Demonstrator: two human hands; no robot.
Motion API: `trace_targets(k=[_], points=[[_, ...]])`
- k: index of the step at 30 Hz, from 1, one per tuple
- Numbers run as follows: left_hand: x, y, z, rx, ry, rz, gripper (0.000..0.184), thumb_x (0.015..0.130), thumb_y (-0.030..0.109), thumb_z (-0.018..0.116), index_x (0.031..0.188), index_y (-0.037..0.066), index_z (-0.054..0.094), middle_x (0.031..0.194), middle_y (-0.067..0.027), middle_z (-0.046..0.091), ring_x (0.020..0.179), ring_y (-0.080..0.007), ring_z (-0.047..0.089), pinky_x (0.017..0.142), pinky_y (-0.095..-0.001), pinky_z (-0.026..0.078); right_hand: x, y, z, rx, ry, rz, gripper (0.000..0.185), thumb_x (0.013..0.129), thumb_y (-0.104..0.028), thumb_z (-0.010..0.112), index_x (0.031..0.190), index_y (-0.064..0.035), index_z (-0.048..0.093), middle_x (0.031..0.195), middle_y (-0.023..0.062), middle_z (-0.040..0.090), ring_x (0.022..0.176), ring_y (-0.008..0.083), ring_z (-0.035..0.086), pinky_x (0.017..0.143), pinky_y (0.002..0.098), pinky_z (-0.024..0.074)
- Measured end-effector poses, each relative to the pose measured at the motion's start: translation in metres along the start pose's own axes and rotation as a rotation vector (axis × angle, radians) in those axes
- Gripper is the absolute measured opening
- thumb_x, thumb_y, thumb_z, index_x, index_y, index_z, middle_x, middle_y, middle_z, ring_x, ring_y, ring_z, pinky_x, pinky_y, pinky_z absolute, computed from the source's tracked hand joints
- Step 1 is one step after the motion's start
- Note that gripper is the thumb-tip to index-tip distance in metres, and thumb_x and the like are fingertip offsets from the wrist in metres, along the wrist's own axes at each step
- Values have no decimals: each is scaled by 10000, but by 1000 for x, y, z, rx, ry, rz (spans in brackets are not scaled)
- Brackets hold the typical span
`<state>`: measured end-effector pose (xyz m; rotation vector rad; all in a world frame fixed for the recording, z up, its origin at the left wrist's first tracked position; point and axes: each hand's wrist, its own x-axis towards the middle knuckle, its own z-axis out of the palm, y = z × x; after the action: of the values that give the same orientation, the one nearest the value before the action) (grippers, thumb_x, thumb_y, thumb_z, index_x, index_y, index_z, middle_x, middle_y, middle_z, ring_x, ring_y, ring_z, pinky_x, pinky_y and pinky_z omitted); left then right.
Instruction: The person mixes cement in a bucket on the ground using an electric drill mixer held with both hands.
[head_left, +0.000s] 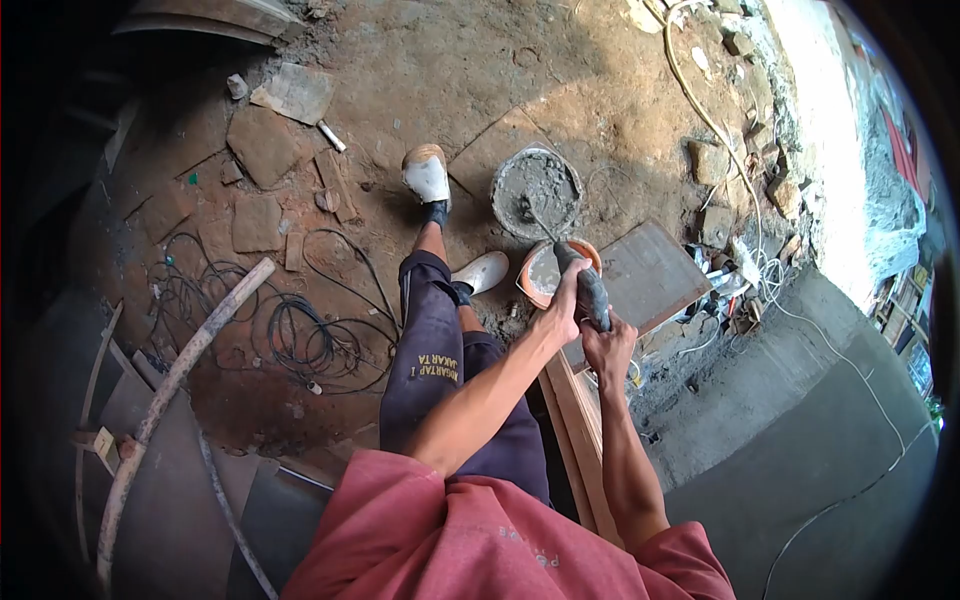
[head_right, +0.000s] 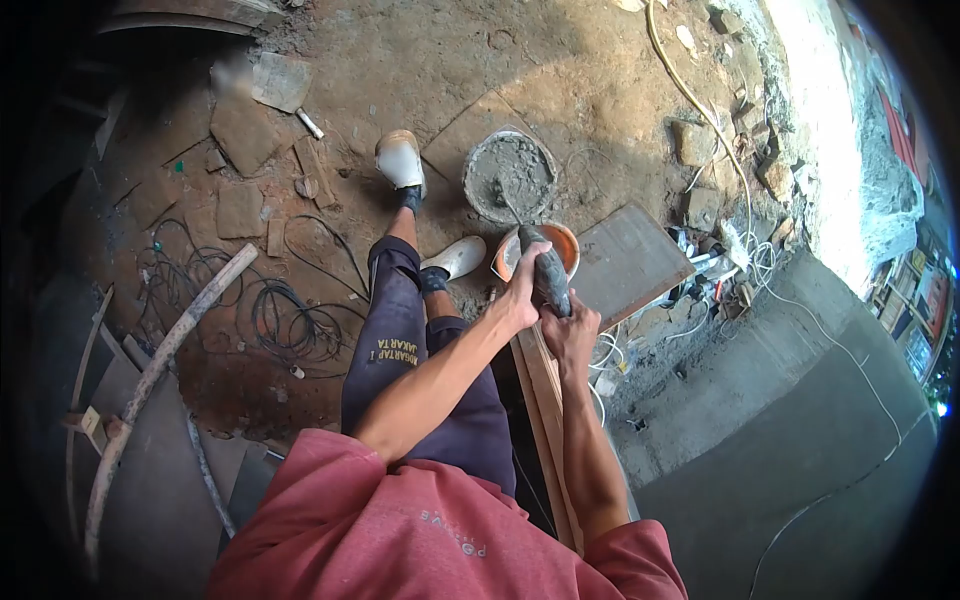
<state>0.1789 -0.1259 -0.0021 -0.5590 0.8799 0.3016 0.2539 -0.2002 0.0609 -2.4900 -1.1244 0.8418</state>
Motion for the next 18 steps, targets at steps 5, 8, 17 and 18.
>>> trace_targets(k=[5,8,17,18], points=[[-42,-47,23,25,16,-111,434,777,500,699,880,102,561,749,-68,602,669,-228,622,707,-403,564,-44,-18,-60,-53,-8,89,210,751,-127,665,883,34,687,645,232,609,564,352,639,590,384,501],[-43,-56,28,39,14,-119,445,784,507,700,897,100,558,746,-61,604,667,-224,627,705,-393,558,-46,-20,-70,-66,23,85,195,750,-115,669,885,24,691,634,221,602,548,331,635,582,376,498],[-32,-25,43,91,-63,-98,563,740,546,722,1004,87,532,823,-99,605,701,-259,643,720,-408,561,-16,-28,-59,-52,44,36,153,793,-95,654,886,20,693,681,235,628,644,371,682,608,363,517],[-31,-23,44,85,-79,-77,553,738,545,720,988,86,540,823,-99,606,704,-261,641,720,-405,561,-12,-31,-58,-46,67,-3,147,795,-90,656,888,17,695,685,232,631,644,369,681,608,363,517]])
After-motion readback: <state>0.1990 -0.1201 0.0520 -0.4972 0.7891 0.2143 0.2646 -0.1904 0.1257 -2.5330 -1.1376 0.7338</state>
